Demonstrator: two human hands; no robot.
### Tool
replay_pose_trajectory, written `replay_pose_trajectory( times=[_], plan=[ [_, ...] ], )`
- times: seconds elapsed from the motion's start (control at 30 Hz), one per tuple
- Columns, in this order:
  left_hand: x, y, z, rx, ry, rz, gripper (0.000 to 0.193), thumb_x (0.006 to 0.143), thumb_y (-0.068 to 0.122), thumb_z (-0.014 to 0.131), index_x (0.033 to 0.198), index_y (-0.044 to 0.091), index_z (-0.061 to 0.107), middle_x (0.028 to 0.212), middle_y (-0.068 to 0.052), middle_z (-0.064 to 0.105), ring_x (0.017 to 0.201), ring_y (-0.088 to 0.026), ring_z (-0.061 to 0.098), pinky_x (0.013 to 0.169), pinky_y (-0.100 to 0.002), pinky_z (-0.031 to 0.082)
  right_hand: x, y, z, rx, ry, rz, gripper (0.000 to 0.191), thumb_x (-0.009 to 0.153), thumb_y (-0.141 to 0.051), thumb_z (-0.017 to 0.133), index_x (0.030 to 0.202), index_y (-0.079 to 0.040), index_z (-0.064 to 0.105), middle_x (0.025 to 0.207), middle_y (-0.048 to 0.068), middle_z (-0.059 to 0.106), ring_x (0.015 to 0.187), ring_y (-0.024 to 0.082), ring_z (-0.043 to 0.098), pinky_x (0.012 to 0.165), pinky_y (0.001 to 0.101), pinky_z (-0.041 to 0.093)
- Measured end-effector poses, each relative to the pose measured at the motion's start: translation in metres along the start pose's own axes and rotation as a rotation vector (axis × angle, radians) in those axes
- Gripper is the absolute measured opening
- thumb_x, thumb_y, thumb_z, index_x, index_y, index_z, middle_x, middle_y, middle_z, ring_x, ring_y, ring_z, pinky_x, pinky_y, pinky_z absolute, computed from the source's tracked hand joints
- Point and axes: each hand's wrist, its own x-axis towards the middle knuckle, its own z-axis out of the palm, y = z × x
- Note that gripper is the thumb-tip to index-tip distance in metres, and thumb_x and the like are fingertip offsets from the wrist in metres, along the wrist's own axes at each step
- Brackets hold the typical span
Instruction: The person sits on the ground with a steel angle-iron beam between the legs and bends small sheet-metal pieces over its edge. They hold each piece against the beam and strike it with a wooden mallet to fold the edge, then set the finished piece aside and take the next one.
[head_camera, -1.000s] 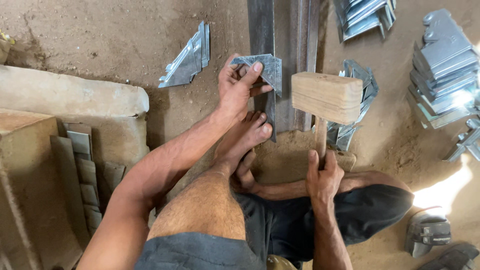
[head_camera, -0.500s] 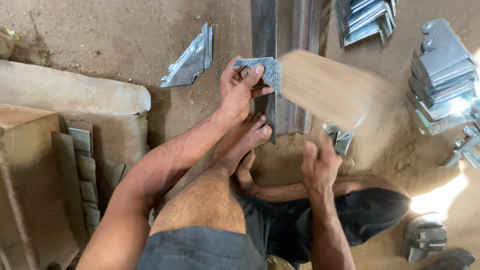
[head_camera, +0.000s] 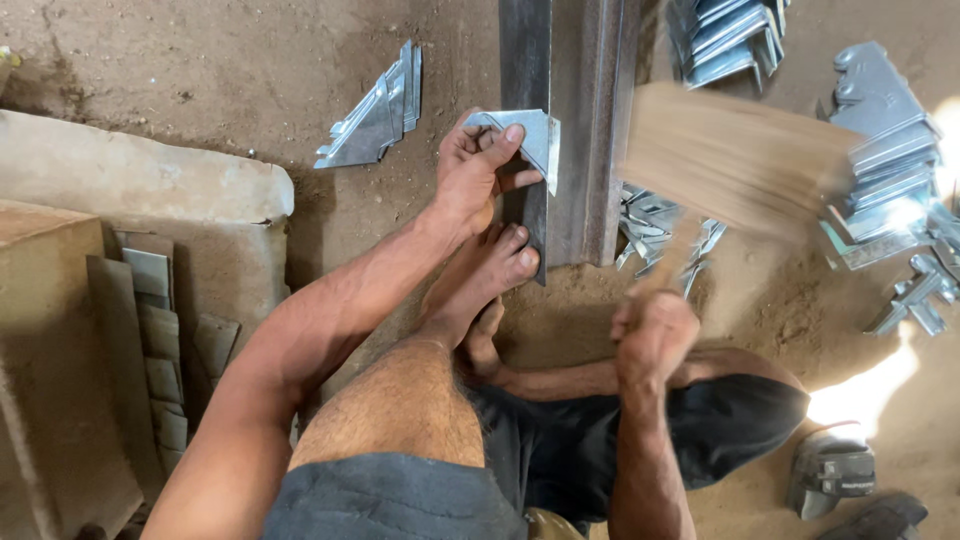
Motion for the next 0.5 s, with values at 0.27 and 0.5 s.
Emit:
replay_pose_trajectory(
  times=[0.27,0.5],
  plan=[
    [0.013,-0.012,-0.021,-0.051,-0.052,-0.062,0.011,0.097,0.007,0.075,0.094,0.004,0.065,0.086,-0.006,0.07,0.082,-0.017,0.072,0.073,-0.04,0.069,0.009,0.005,0.012,-0.209,-0.12,-0.185,0.046,0.112,-0.035,0.044,0.078,-0.006,0.054,0.064,0.005,0.055,0.049,0.013,0.05,0.043,0.0272,0.039],
    [0.03,0.022,-0.025,0.462,-0.077,0.264,0.043,0.077,0.016,0.093,0.109,0.01,0.064,0.097,-0.001,0.069,0.095,-0.013,0.066,0.091,-0.031,0.058,-0.011,-0.006,-0.032,0.146,-0.025,-0.101,0.046,0.109,-0.04,0.048,0.086,-0.001,0.056,0.065,0.007,0.053,0.048,0.013,0.048,0.041,0.0269,0.036]
  ],
)
